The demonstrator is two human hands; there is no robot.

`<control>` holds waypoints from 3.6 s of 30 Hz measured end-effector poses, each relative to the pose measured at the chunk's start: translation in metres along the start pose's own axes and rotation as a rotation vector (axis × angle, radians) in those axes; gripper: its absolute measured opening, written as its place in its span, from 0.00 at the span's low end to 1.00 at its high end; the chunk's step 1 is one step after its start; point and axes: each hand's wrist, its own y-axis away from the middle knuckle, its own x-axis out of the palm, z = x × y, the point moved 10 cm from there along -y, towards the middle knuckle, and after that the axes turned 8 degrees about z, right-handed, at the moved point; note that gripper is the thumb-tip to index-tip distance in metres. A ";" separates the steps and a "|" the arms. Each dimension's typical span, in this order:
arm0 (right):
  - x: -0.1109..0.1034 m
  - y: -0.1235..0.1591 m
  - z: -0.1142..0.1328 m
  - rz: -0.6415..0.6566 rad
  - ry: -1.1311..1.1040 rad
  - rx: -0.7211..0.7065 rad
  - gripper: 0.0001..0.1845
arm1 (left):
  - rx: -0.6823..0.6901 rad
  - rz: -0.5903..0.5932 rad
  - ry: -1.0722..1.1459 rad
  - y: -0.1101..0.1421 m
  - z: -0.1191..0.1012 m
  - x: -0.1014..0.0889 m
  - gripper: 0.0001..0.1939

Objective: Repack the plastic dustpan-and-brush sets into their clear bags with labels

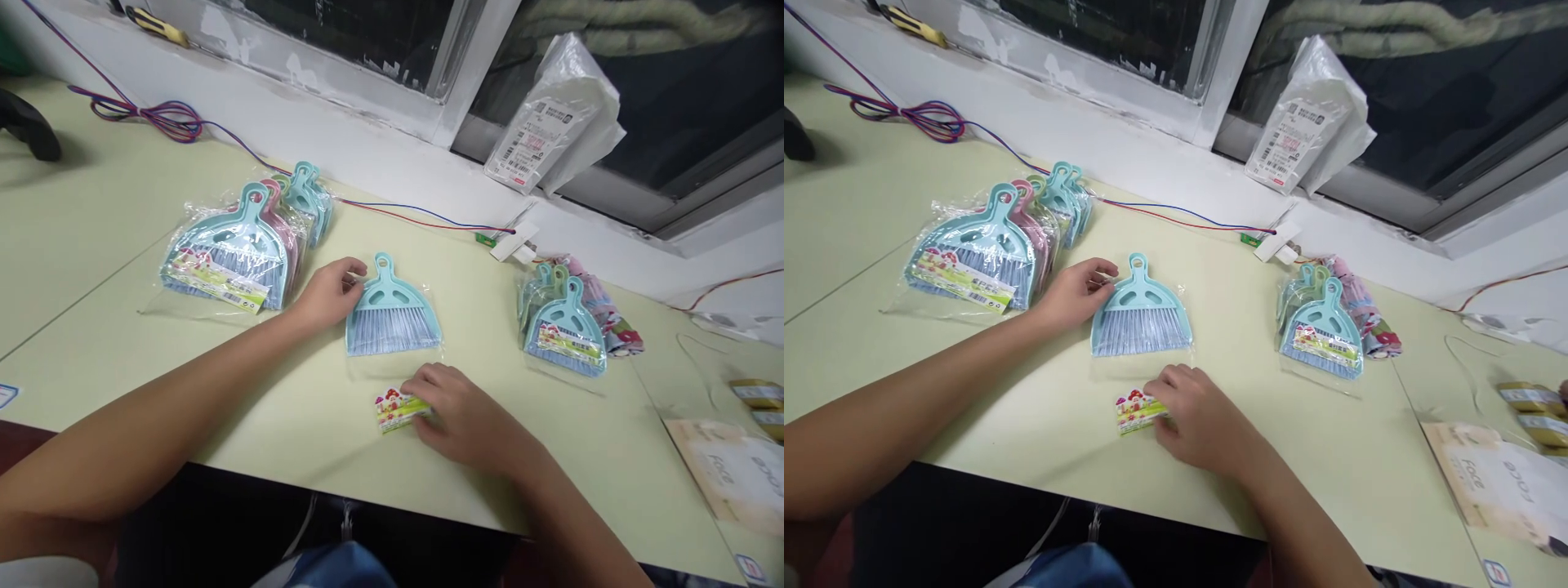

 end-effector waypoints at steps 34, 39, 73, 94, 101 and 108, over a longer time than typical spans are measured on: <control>0.011 -0.009 -0.086 -0.396 -1.138 0.370 0.20 | -0.201 0.077 0.358 -0.006 0.016 0.004 0.23; 0.012 -0.006 -0.096 -0.400 -1.207 0.412 0.19 | -0.223 -0.038 0.400 -0.008 0.020 -0.007 0.08; -0.018 0.006 -0.113 -0.647 -1.380 0.287 0.27 | -0.228 0.406 0.841 0.011 -0.010 0.038 0.14; -0.035 0.013 -0.111 -0.632 -1.335 0.236 0.27 | -0.320 0.063 0.718 0.000 0.016 0.007 0.11; -0.028 0.007 -0.106 -0.517 -1.280 0.203 0.26 | -0.077 0.008 0.431 -0.010 -0.028 -0.023 0.23; -0.026 0.007 -0.107 -0.452 -1.273 0.191 0.24 | -0.178 0.061 0.444 -0.040 -0.022 -0.010 0.10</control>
